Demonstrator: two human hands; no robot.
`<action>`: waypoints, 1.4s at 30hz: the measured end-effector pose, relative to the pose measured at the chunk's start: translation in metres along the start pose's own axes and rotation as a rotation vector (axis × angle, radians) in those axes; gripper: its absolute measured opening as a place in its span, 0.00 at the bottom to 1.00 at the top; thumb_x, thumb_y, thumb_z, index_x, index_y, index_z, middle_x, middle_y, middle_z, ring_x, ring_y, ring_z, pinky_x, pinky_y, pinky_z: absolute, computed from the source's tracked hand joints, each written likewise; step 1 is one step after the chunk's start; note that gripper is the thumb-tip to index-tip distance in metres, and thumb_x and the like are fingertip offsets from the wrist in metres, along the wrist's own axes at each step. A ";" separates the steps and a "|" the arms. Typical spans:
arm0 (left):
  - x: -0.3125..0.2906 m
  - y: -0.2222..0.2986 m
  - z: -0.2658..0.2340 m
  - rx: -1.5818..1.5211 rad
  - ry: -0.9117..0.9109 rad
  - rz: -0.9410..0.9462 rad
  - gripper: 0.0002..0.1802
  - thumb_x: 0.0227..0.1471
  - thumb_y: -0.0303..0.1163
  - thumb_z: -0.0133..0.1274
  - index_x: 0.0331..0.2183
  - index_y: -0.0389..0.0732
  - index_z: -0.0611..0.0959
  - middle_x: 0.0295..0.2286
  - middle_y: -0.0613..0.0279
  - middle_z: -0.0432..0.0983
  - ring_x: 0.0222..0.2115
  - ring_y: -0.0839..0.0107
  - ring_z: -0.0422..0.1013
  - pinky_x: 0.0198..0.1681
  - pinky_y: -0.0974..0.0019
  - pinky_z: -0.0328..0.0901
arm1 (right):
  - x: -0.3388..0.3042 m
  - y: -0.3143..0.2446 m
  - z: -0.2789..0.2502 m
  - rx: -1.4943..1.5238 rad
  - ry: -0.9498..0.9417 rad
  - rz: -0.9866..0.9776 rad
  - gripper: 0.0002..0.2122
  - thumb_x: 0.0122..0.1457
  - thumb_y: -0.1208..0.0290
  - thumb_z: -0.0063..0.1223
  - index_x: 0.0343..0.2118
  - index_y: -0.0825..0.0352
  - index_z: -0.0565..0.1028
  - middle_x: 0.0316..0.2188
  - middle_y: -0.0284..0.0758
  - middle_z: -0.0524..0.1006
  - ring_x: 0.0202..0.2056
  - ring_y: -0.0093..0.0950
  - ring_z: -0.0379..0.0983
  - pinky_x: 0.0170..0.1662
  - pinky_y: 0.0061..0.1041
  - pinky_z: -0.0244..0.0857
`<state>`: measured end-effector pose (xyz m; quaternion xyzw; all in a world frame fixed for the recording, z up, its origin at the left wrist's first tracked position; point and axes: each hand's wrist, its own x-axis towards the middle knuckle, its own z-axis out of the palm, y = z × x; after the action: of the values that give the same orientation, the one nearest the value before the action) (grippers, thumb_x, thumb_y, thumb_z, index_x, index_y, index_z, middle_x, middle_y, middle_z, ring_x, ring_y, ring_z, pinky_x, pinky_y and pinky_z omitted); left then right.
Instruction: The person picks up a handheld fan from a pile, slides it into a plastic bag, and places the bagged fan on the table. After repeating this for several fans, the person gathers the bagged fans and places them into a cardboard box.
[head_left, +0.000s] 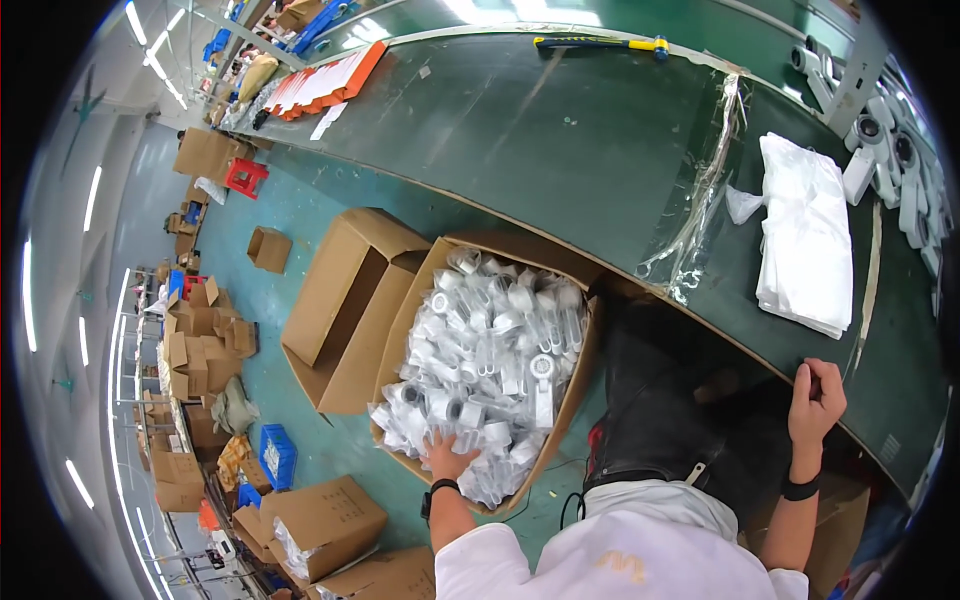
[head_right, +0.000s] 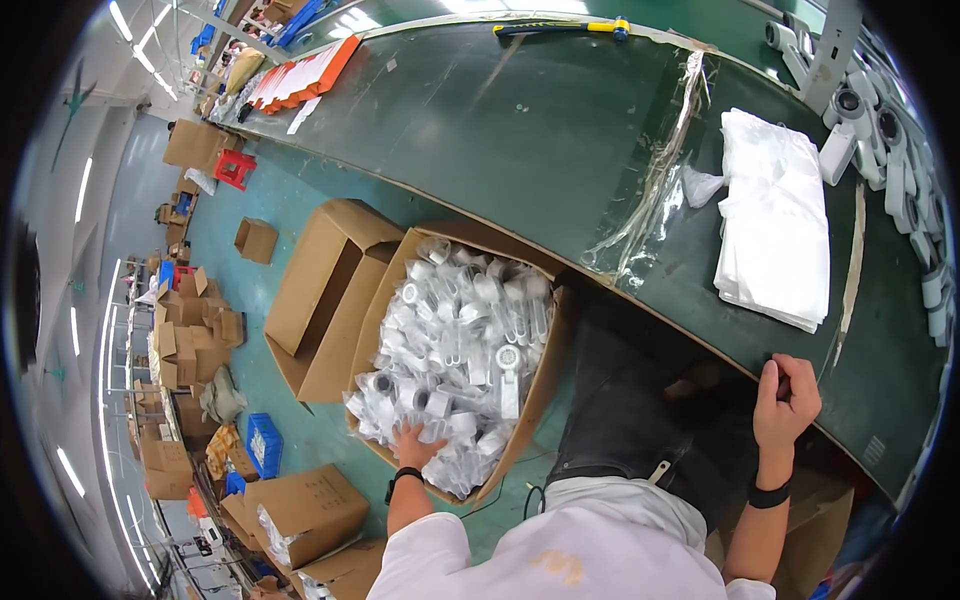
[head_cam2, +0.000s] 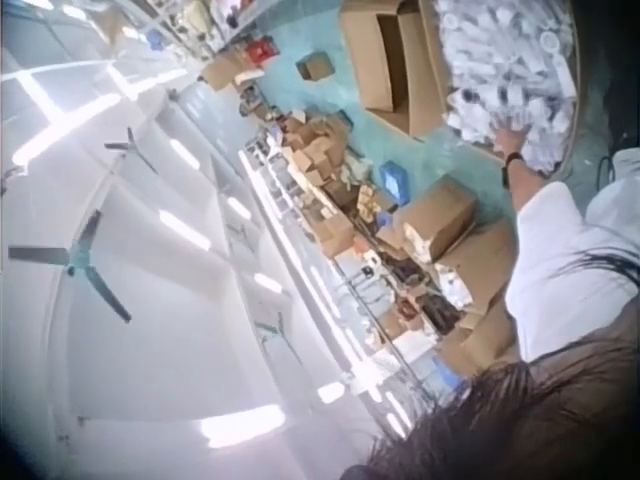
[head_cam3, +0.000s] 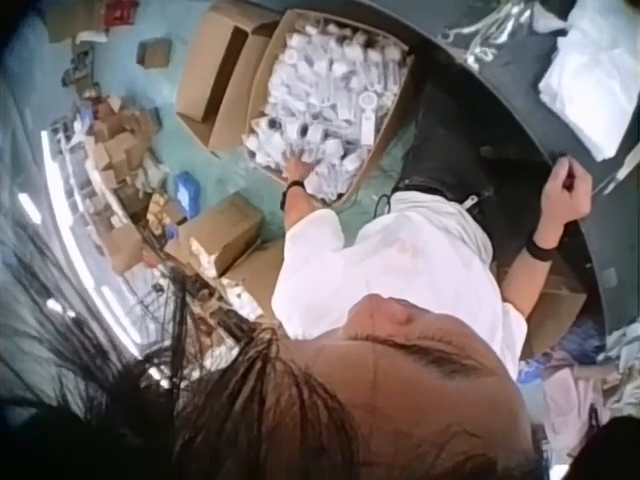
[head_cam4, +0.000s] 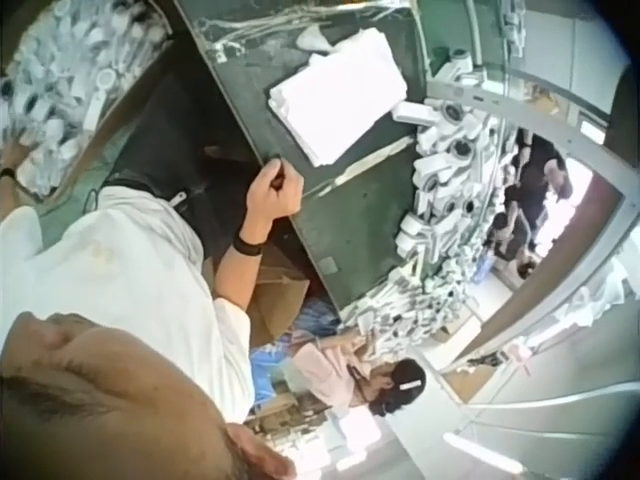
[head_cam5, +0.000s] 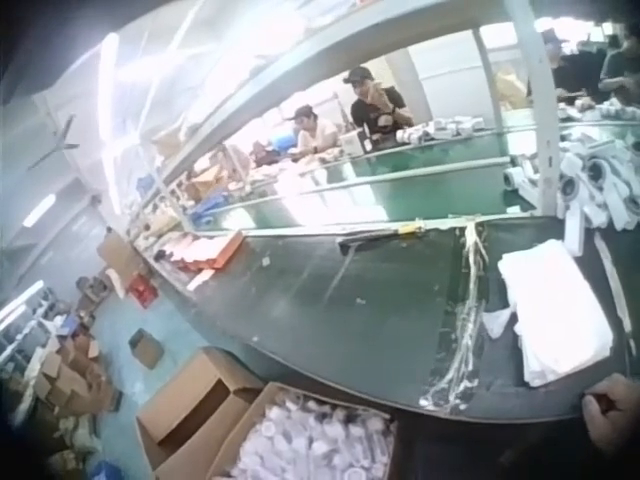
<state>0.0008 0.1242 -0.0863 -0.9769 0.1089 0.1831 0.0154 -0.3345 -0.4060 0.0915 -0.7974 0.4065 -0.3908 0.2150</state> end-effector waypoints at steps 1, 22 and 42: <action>-0.002 0.002 -0.005 -0.040 0.034 0.009 0.34 0.30 0.55 0.69 0.40 0.46 0.84 0.58 0.57 0.61 0.62 0.45 0.45 0.57 0.26 0.42 | -0.002 0.001 0.000 -0.005 0.007 0.020 0.01 0.57 0.79 0.53 0.31 0.71 0.74 0.23 0.28 0.68 0.21 0.16 0.57 0.24 0.17 0.50; 0.013 0.286 -0.195 -0.877 0.861 0.777 0.08 0.49 0.19 0.53 0.35 0.31 0.78 0.39 0.52 0.74 0.40 0.58 0.70 0.46 0.60 0.65 | 0.015 -0.015 -0.014 0.041 0.148 -0.069 0.03 0.44 0.77 0.61 0.23 0.66 0.78 0.18 0.34 0.75 0.18 0.27 0.71 0.20 0.23 0.64; -0.026 0.514 -0.184 -1.258 0.169 0.821 0.06 0.57 0.26 0.52 0.32 0.32 0.79 0.26 0.63 0.75 0.26 0.79 0.70 0.31 0.76 0.65 | 0.207 0.049 -0.031 -0.021 0.101 0.579 0.30 0.52 0.49 0.57 0.48 0.74 0.72 0.36 0.42 0.80 0.40 0.36 0.77 0.47 0.32 0.67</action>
<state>-0.0695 -0.3849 0.1000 -0.6931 0.3397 0.1264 -0.6231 -0.3075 -0.6038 0.1712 -0.6299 0.6312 -0.3484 0.2887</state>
